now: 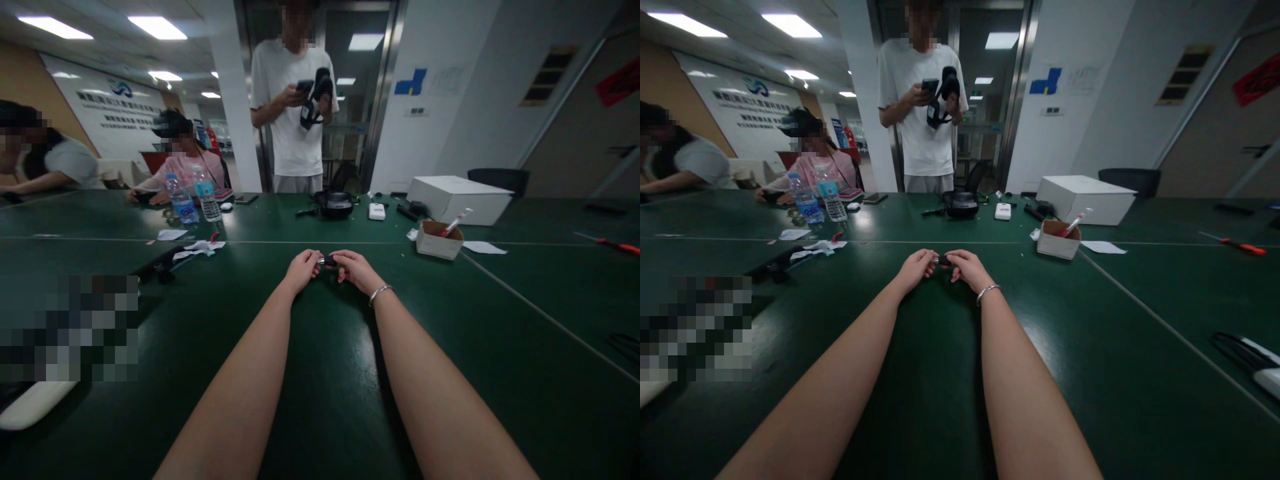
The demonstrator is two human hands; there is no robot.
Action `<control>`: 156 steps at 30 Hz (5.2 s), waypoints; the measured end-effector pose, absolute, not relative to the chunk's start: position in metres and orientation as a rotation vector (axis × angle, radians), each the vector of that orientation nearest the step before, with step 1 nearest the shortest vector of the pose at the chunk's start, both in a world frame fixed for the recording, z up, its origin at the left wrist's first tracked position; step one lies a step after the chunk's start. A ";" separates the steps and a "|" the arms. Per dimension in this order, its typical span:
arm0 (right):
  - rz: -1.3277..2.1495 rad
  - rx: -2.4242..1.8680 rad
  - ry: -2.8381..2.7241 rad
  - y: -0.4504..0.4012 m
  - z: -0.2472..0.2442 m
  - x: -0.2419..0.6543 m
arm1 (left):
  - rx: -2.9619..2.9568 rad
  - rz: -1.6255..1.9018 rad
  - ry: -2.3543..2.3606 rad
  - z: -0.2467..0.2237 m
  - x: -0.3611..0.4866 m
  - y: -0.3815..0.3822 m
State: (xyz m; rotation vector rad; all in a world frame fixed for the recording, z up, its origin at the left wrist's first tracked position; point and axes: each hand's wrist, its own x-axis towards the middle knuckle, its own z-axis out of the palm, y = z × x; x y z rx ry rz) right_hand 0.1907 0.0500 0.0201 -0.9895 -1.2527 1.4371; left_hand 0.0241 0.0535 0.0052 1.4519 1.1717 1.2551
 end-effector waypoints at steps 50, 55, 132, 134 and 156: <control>1.444 -0.983 -1.165 0.050 0.019 0.190 | 1.515 1.305 1.167 0.010 0.023 0.049; 1.446 -0.974 -1.176 0.049 0.019 0.191 | 1.478 1.295 1.183 0.009 0.024 0.050; 1.413 -0.925 -1.274 0.053 0.010 0.196 | 1.635 1.159 1.347 -0.003 0.017 0.060; 1.411 -0.920 -1.301 0.054 0.009 0.197 | 1.655 1.137 1.377 -0.001 0.017 0.059; 1.425 -1.003 -1.307 0.051 0.014 0.196 | 1.662 1.147 1.338 0.003 0.022 0.053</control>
